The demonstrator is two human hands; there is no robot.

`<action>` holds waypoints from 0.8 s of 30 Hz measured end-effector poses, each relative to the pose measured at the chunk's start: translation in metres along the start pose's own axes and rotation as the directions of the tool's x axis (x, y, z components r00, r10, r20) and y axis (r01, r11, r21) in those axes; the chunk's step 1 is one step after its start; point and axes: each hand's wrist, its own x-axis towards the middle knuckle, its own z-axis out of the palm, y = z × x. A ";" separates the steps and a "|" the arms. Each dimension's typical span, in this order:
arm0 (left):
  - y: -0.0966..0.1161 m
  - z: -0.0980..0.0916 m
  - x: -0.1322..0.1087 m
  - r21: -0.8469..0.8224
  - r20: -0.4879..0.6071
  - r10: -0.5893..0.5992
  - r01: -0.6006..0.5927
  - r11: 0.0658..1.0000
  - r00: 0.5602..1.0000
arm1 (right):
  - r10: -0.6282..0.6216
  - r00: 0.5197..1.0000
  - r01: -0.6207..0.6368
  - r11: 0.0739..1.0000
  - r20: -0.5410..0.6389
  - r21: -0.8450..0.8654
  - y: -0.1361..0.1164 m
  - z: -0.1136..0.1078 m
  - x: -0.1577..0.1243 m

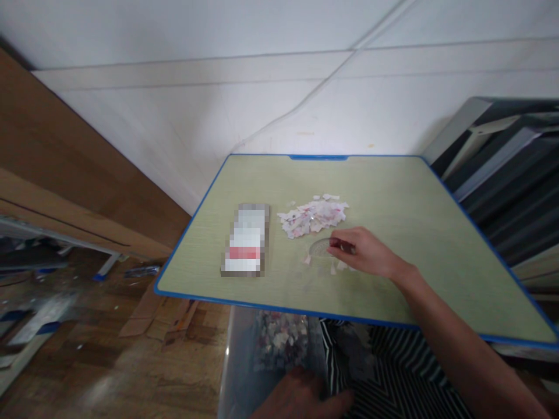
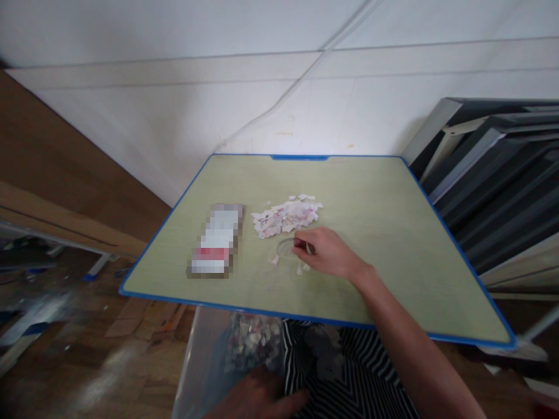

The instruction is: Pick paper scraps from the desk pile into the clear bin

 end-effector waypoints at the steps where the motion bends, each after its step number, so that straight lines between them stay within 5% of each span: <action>1: 0.000 0.001 0.000 0.002 -0.001 -0.003 0.003 1.000 1.000 | 0.006 1.000 -0.006 1.000 -0.012 -0.008 0.000 0.000 0.000; 16: -0.001 0.004 0.000 0.017 -0.031 0.022 -0.022 1.000 0.999 | 0.032 0.998 -0.034 0.998 -0.046 -0.046 0.002 -0.001 -0.002; 24: 0.000 -0.007 0.002 0.008 0.092 0.024 -0.024 1.000 0.995 | 0.052 0.997 -0.058 0.993 -0.056 -0.100 0.001 -0.002 -0.002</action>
